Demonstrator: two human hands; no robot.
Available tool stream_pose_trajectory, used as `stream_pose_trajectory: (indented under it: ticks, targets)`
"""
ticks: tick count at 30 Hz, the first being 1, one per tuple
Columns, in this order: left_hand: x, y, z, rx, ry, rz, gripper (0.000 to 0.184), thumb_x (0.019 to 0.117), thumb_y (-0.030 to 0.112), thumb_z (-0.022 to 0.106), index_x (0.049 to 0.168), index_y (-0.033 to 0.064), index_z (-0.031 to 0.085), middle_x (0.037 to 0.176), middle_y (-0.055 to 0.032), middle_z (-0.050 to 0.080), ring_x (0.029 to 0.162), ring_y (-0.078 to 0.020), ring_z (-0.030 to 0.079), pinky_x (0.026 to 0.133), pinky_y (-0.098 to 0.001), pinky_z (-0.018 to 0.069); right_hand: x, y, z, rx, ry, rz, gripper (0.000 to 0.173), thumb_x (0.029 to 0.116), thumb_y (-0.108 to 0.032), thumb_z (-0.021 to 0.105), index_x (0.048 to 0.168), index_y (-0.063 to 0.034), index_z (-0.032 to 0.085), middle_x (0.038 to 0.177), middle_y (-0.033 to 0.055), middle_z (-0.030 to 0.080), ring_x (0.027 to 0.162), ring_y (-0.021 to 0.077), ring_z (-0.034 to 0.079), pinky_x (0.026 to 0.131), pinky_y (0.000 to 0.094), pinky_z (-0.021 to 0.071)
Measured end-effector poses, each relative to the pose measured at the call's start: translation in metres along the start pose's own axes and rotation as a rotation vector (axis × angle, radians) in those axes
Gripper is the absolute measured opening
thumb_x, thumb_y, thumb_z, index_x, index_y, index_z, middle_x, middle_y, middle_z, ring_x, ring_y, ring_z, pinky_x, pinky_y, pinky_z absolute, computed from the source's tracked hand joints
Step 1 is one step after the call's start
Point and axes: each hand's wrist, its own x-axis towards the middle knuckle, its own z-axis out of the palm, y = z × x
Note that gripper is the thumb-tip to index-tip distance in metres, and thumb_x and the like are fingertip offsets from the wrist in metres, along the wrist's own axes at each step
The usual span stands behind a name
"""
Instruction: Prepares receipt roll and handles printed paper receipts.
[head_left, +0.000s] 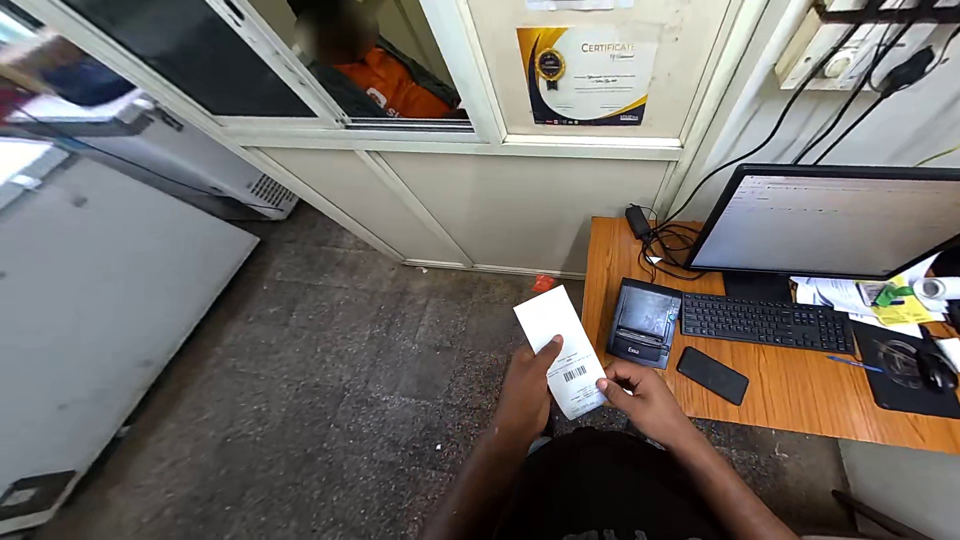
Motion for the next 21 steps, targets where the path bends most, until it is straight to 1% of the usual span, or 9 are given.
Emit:
stream_pose_trajectory:
  ticks: [1,2,3,7,10,14,17,19,21]
  targets:
    - [-0.001,0.0,0.0,-0.017,-0.002,0.009,0.03,0.1067,0.02,0.053,0.127,-0.0001,0.062,0.113,-0.0203,0.072,0.099,-0.03,0.073,0.088,-0.0485,0.061,-0.001,0.0,0.001,-0.007,-0.007,0.002,0.027,0.1022,-0.031,0.062,0.087,-0.0094,0.07,0.072,0.0009,0.063,0.065,0.0115,0.06,0.061,0.0305,0.0508]
    - [-0.003,0.001,0.0,-0.033,-0.002,0.012,0.03,0.1067,0.02,0.053,0.127,0.0004,0.062,0.113,-0.02,0.072,0.099,-0.0298,0.073,0.088,-0.0483,0.0608,-0.001,-0.001,0.0,-0.007,-0.012,0.0,0.028,0.1024,-0.03,0.061,0.085,-0.0093,0.068,0.069,0.0008,0.061,0.061,0.0112,0.057,0.057,0.0295,0.0483]
    - [-0.005,0.002,0.0,-0.052,-0.006,0.009,0.03,0.1068,0.021,0.053,0.128,0.0011,0.062,0.114,-0.0198,0.072,0.1,-0.0297,0.072,0.089,-0.0482,0.0605,-0.002,-0.001,0.0,-0.001,-0.016,-0.005,0.028,0.1024,-0.029,0.061,0.084,-0.0091,0.068,0.067,0.0009,0.06,0.06,0.0109,0.056,0.056,0.0289,0.0473]
    - [-0.014,0.008,0.001,-0.149,-0.049,-0.01,0.034,0.1087,0.021,0.048,0.131,-0.0019,0.06,0.12,-0.0253,0.069,0.109,-0.0373,0.07,0.096,-0.0539,0.0574,-0.005,-0.006,0.001,0.025,-0.007,-0.033,0.027,0.1022,-0.026,0.062,0.083,-0.0081,0.067,0.064,0.0006,0.058,0.057,0.0101,0.055,0.053,0.0273,0.0462]
    - [-0.019,0.015,0.002,-0.205,-0.096,-0.019,0.038,0.1103,0.024,0.044,0.134,-0.0022,0.057,0.124,-0.028,0.067,0.114,-0.0407,0.068,0.099,-0.0566,0.0552,-0.006,-0.01,0.002,0.049,0.005,-0.055,0.028,0.1024,-0.026,0.062,0.082,-0.0075,0.066,0.062,0.0006,0.057,0.054,0.0101,0.054,0.05,0.027,0.0447]
    - [-0.025,0.024,0.005,-0.236,-0.141,-0.034,0.042,0.1112,0.028,0.04,0.135,-0.002,0.056,0.127,-0.0285,0.066,0.116,-0.0416,0.066,0.101,-0.0566,0.0539,-0.008,-0.015,0.002,0.086,0.033,-0.096,0.025,0.1012,-0.022,0.064,0.082,-0.0062,0.067,0.061,0.001,0.057,0.053,0.0092,0.054,0.049,0.0251,0.045]
    - [-0.028,0.026,0.004,-0.224,-0.186,-0.025,0.046,0.1119,0.031,0.037,0.137,-0.0018,0.056,0.129,-0.0286,0.064,0.118,-0.0426,0.065,0.103,-0.0575,0.0528,-0.009,-0.018,0.001,0.098,0.039,-0.13,0.025,0.1013,-0.021,0.064,0.081,-0.0061,0.066,0.062,0.0017,0.058,0.053,0.0092,0.055,0.049,0.0252,0.0457]
    - [-0.029,0.026,0.004,-0.206,-0.172,-0.024,0.047,0.1119,0.033,0.036,0.136,-0.0014,0.057,0.129,-0.028,0.065,0.117,-0.0414,0.066,0.101,-0.0567,0.0537,-0.01,-0.017,0.002,0.098,0.052,-0.144,0.025,0.1011,-0.021,0.064,0.081,-0.0061,0.066,0.063,0.0021,0.06,0.054,0.0095,0.056,0.05,0.0255,0.0469]
    - [-0.029,0.026,0.003,-0.186,-0.122,-0.027,0.045,0.111,0.033,0.04,0.134,0.0002,0.059,0.127,-0.0263,0.066,0.116,-0.0392,0.067,0.099,-0.0546,0.0555,-0.01,-0.016,0.003,0.098,0.07,-0.16,0.024,0.1011,-0.02,0.064,0.082,-0.0062,0.066,0.063,0.0016,0.06,0.053,0.0092,0.056,0.05,0.025,0.0469]
